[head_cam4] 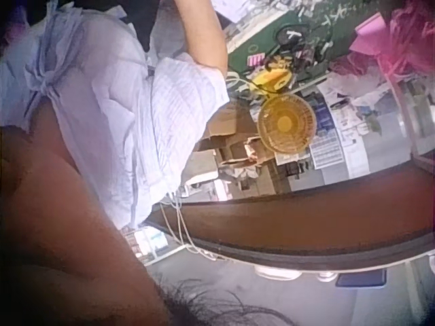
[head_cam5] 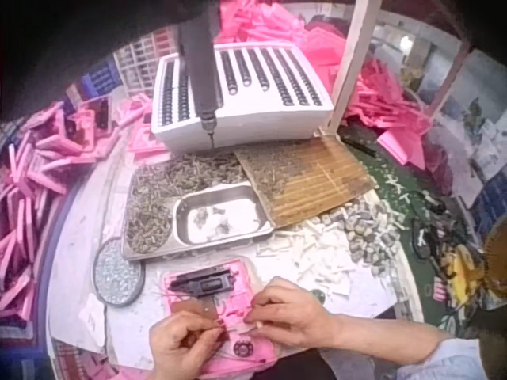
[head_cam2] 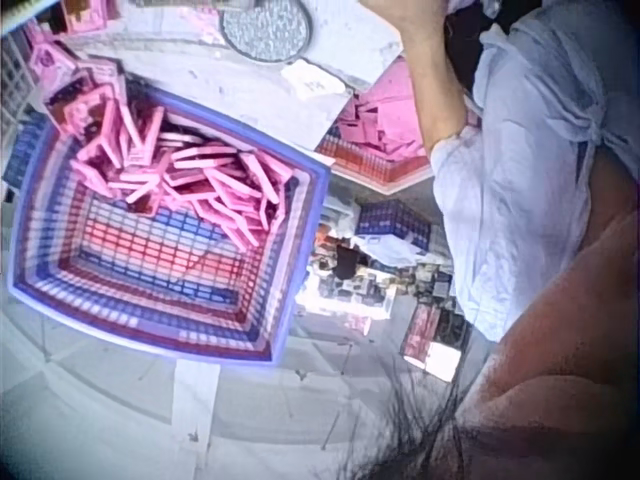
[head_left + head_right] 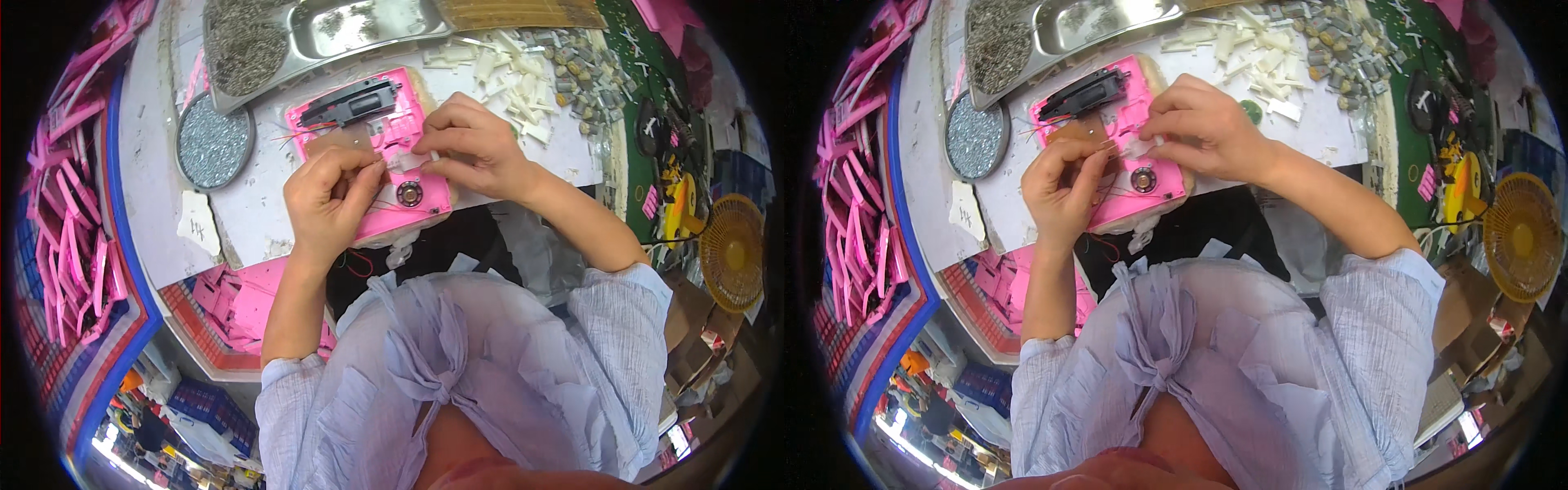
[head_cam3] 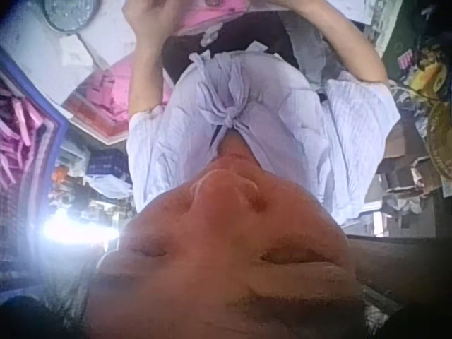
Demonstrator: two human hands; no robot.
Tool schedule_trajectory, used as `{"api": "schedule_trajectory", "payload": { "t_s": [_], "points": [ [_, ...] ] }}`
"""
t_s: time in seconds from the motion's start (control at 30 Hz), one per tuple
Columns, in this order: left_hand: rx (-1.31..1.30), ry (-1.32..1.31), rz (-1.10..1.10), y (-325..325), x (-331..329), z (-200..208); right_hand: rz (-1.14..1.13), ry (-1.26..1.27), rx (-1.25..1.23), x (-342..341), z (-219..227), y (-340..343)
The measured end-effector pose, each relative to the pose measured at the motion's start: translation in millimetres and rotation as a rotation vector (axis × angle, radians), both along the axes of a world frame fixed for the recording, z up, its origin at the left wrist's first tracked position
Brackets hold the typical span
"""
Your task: Assembling internal components and soldering wires inside a pink toy casing.
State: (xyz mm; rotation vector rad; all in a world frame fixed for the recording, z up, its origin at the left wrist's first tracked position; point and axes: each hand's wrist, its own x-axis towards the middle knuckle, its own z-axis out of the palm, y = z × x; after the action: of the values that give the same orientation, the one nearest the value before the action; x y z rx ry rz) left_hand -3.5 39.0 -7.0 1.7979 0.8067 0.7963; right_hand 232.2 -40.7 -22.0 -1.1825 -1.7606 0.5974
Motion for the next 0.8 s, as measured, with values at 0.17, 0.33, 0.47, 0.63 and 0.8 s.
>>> {"api": "schedule_trajectory", "payload": {
  "t_s": [0.17, 0.33, 0.47, 0.63, 0.8],
  "points": [
    [0.014, -0.016, 0.009, -1, 0, -2, 0.019, -0.029, 0.037, -4, -4, 3],
    [0.007, -0.014, -0.012, -1, 3, -1, -0.028, -0.346, -0.09, -16, 23, 5],
    [0.072, 0.026, -0.038, 0, -2, -3, -0.046, -0.238, -0.141, 12, 33, -7],
    [-0.006, -0.019, -0.021, 0, -3, -8, -0.469, -0.987, -0.131, 122, 47, -45],
    [-0.094, -0.085, 0.02, -7, 10, -2, -0.476, -0.976, -0.145, 141, 36, -49]
  ]
}}
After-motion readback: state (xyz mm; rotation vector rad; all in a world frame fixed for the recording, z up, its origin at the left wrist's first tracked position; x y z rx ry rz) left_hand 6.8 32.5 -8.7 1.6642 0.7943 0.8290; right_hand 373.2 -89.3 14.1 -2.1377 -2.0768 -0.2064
